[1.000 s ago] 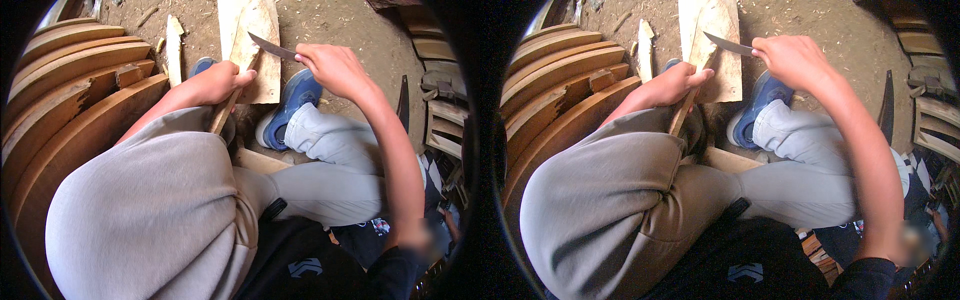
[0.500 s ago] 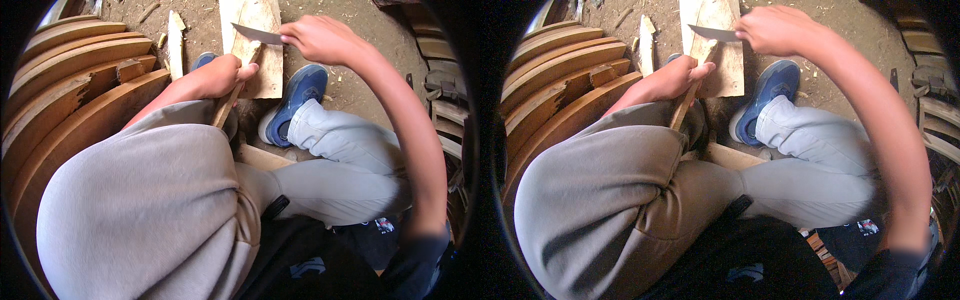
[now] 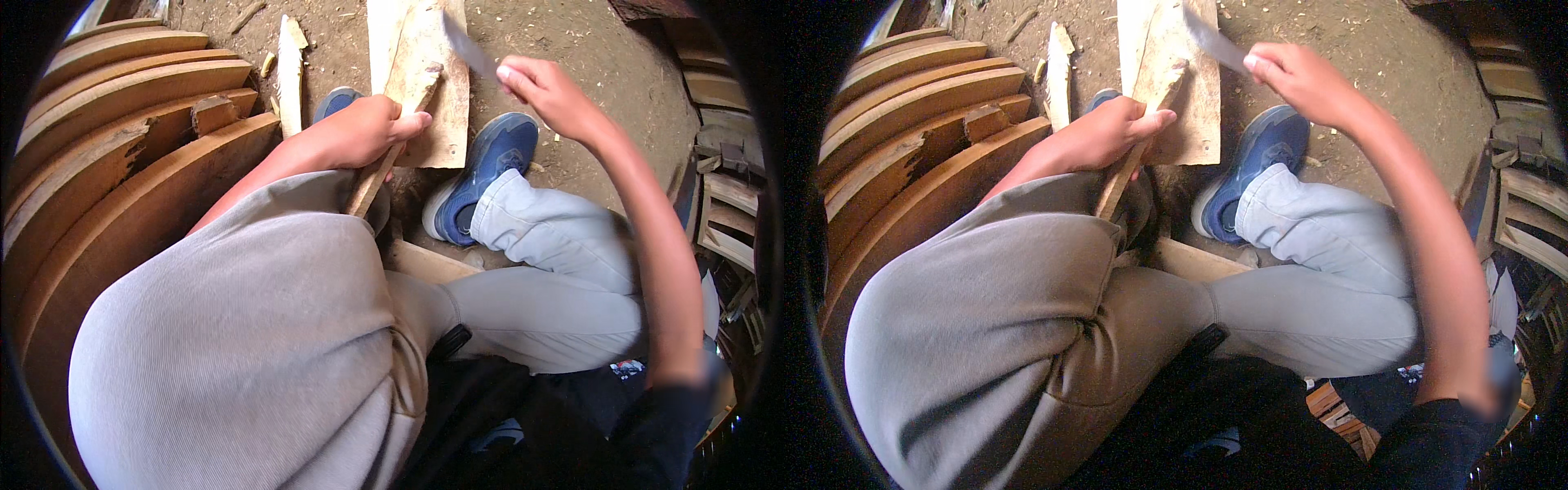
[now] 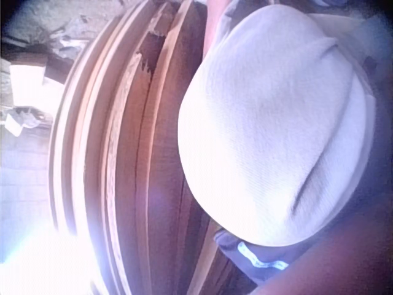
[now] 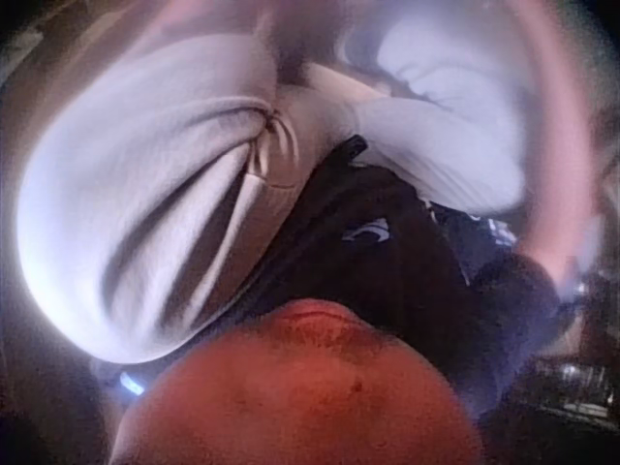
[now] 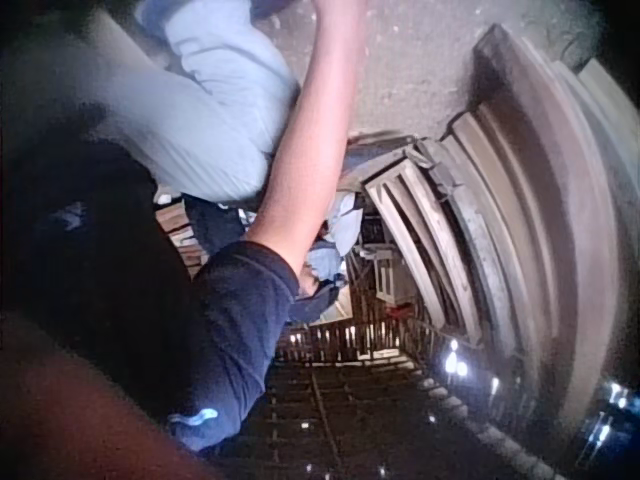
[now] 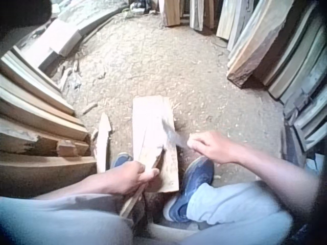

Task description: The person sits on the floor and uses a knife to carve a small wooden piece, repeatedly shaving off thin strips. The person holds the wood with the left hand and the knife with the right hand, working on the same piece throughout the clip.

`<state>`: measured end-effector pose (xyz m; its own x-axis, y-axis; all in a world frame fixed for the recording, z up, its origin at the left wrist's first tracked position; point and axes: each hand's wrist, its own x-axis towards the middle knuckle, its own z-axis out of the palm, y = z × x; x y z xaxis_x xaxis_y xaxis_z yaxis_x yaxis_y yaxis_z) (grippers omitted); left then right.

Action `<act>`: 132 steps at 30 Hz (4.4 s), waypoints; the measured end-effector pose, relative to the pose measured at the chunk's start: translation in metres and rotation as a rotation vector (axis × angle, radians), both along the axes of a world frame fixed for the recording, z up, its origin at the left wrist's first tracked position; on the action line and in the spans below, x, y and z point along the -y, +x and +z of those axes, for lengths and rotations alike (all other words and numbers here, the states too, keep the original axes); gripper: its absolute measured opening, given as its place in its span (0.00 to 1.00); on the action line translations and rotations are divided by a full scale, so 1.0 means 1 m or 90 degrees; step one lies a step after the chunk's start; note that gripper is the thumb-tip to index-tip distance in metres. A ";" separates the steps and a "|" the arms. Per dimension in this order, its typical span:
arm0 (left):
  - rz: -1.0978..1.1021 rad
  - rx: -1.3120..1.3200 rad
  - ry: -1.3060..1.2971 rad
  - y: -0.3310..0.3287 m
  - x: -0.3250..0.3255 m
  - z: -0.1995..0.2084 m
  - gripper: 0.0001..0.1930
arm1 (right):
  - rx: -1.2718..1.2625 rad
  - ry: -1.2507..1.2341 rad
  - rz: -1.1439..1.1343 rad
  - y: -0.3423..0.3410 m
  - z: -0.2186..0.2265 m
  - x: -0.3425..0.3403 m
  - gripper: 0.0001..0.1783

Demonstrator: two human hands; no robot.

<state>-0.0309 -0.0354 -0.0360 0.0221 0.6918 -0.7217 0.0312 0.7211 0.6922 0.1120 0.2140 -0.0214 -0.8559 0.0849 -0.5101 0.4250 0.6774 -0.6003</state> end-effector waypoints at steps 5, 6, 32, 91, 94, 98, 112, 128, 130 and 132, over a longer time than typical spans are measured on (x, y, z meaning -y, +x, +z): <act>-0.022 0.012 0.028 -0.001 -0.013 0.015 0.26 | -0.298 0.163 -0.019 -0.009 -0.020 0.005 0.16; -0.014 0.011 0.050 0.000 -0.013 0.019 0.26 | -0.324 0.159 -0.029 -0.017 -0.024 0.009 0.14; 0.170 -0.357 0.311 -0.003 -0.014 -0.001 0.25 | -0.243 -0.310 -0.452 -0.035 0.042 0.068 0.13; 0.268 0.151 0.063 0.001 0.002 -0.015 0.25 | 0.218 0.182 -0.100 0.021 0.102 0.034 0.24; 0.249 0.132 0.065 0.002 0.001 -0.012 0.25 | 0.154 0.146 -0.138 0.043 0.086 0.044 0.23; 0.223 0.121 0.062 0.004 -0.002 -0.004 0.26 | 0.170 0.087 -0.218 0.041 0.071 0.056 0.25; 0.171 0.038 0.102 0.005 0.002 -0.004 0.23 | 0.107 0.002 -0.182 0.030 0.054 0.070 0.27; 0.128 0.002 0.084 0.007 -0.002 -0.008 0.24 | 0.196 0.200 -0.157 0.017 0.069 0.095 0.28; 0.139 -0.009 0.076 0.007 0.003 -0.005 0.25 | 0.179 0.248 -0.138 0.013 0.078 0.104 0.28; 0.154 0.007 0.081 0.011 0.002 -0.011 0.23 | 0.183 0.294 -0.147 0.012 0.071 0.115 0.26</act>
<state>-0.0201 -0.0371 -0.0469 -0.1479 0.7626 -0.6297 -0.1395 0.6143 0.7767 0.1238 0.0995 0.0500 -0.6215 0.5209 -0.5851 0.6943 0.7122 -0.1035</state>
